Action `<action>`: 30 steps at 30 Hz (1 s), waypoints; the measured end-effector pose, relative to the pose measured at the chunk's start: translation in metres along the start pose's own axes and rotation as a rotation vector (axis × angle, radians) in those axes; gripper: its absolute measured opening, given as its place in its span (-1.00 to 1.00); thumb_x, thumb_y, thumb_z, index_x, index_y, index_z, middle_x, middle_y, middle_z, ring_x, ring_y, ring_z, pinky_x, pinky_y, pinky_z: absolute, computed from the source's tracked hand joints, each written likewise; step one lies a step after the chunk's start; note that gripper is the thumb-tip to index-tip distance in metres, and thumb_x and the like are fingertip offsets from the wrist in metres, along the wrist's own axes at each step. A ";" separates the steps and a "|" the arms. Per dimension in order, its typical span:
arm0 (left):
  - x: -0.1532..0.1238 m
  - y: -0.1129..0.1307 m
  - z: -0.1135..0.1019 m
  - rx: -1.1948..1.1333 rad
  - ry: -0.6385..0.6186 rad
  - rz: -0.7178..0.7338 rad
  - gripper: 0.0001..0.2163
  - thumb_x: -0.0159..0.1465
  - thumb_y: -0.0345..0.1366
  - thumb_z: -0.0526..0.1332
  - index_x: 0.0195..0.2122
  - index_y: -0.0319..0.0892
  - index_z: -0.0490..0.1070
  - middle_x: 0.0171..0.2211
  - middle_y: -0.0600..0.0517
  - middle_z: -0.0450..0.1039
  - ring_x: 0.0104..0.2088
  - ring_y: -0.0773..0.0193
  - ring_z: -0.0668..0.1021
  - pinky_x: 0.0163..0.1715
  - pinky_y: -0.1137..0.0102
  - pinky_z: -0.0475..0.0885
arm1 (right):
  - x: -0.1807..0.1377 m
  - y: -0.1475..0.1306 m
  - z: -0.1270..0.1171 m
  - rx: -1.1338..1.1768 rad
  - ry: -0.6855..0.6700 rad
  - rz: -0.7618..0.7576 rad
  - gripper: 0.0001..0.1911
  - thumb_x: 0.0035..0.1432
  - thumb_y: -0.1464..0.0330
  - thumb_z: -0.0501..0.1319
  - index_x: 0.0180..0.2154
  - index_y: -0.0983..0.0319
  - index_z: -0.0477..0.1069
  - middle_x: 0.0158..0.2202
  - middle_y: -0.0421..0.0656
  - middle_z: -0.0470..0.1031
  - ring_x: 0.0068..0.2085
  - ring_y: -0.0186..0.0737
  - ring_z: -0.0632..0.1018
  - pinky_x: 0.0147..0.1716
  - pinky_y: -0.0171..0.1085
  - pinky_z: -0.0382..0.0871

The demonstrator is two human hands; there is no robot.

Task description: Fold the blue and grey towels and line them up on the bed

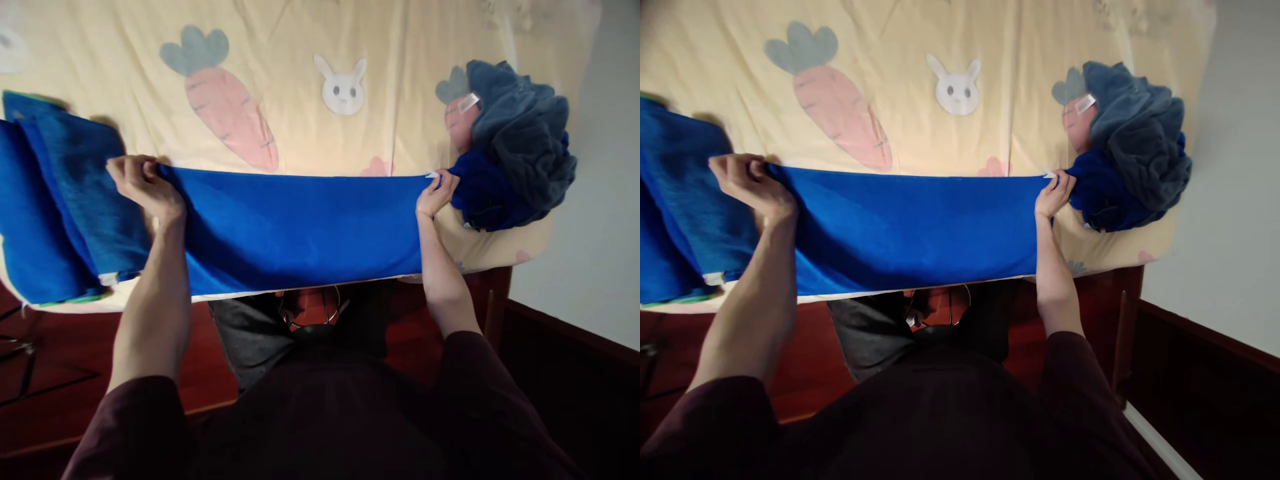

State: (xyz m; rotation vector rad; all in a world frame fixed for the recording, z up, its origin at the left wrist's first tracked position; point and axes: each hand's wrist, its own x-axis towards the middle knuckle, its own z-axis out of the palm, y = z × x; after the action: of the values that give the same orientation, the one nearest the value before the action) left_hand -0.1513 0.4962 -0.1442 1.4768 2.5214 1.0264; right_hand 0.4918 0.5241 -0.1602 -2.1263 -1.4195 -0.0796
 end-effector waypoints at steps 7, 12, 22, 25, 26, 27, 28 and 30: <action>-0.002 0.015 -0.009 0.052 -0.112 -0.028 -0.64 0.61 -0.29 -0.06 -0.14 -0.48 0.39 0.06 -0.17 0.38 0.28 0.01 0.31 0.27 -0.24 0.06 | -0.001 -0.020 -0.007 -0.138 -0.084 0.064 -0.62 0.54 0.29 -0.14 0.02 0.24 0.41 0.04 0.07 0.38 0.18 -0.01 0.43 0.16 0.03 0.40; -0.058 0.035 -0.053 -0.021 -0.275 0.181 -0.53 0.63 -0.32 -0.30 0.14 -0.42 0.36 0.45 -0.19 0.04 0.52 -0.24 -0.14 0.11 -0.36 0.05 | -0.010 -0.040 -0.032 -0.075 0.041 0.072 -0.53 0.55 0.21 -0.18 0.11 0.27 0.40 0.15 0.17 0.38 0.25 0.09 0.41 0.23 0.18 0.31; -0.283 -0.047 -0.162 0.135 -0.350 -0.147 -0.33 0.49 -0.14 -0.01 0.53 -0.32 -0.13 0.55 -0.31 -0.21 0.56 -0.04 -0.17 0.51 -0.09 -0.14 | -0.182 0.031 -0.144 -0.083 -0.328 -0.108 -0.42 0.48 0.19 -0.11 0.38 0.22 0.29 0.45 0.16 0.19 0.50 0.11 0.16 0.42 0.30 0.01; -0.292 -0.056 -0.162 0.050 -0.368 -0.175 -0.23 0.41 -0.23 0.06 0.54 -0.43 -0.27 0.56 -0.37 -0.36 0.56 -0.05 -0.25 0.52 -0.03 -0.15 | -0.198 0.044 -0.155 -0.107 -0.215 0.048 -0.41 0.45 0.23 -0.13 0.37 0.25 0.30 0.44 0.23 0.18 0.49 0.17 0.18 0.39 0.37 0.02; -0.292 -0.054 -0.160 0.019 -0.371 -0.178 -0.19 0.39 -0.26 0.09 0.53 -0.45 -0.31 0.55 -0.38 -0.40 0.56 -0.05 -0.26 0.52 -0.01 -0.15 | -0.201 0.043 -0.158 -0.097 -0.179 0.083 -0.40 0.44 0.24 -0.12 0.37 0.27 0.29 0.44 0.25 0.18 0.49 0.18 0.18 0.38 0.38 0.03; -0.293 -0.052 -0.158 -0.007 -0.369 -0.186 -0.17 0.36 -0.28 0.10 0.53 -0.47 -0.34 0.55 -0.39 -0.44 0.56 -0.06 -0.26 0.52 0.01 -0.13 | -0.206 0.040 -0.162 -0.082 -0.144 0.108 -0.40 0.43 0.24 -0.12 0.37 0.29 0.27 0.45 0.27 0.17 0.49 0.19 0.18 0.38 0.38 0.03; -0.296 -0.048 -0.156 -0.027 -0.366 -0.196 -0.15 0.35 -0.30 0.11 0.53 -0.48 -0.36 0.55 -0.40 -0.46 0.56 -0.07 -0.25 0.52 0.02 -0.12 | -0.214 0.036 -0.166 -0.064 -0.111 0.125 -0.39 0.43 0.24 -0.10 0.38 0.31 0.25 0.45 0.28 0.15 0.49 0.20 0.17 0.39 0.38 0.03; -0.306 -0.036 -0.153 -0.042 -0.367 -0.214 -0.14 0.34 -0.31 0.12 0.52 -0.53 -0.36 0.54 -0.44 -0.47 0.56 -0.11 -0.22 0.52 0.02 -0.08 | -0.241 0.025 -0.173 -0.012 -0.067 0.134 -0.36 0.41 0.22 -0.08 0.40 0.34 0.21 0.47 0.30 0.10 0.51 0.21 0.13 0.40 0.34 0.03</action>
State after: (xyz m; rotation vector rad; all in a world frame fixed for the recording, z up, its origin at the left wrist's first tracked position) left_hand -0.0663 0.1628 -0.1307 1.2178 2.3158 0.6968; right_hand 0.4538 0.2325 -0.1120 -2.2467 -1.3126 0.0344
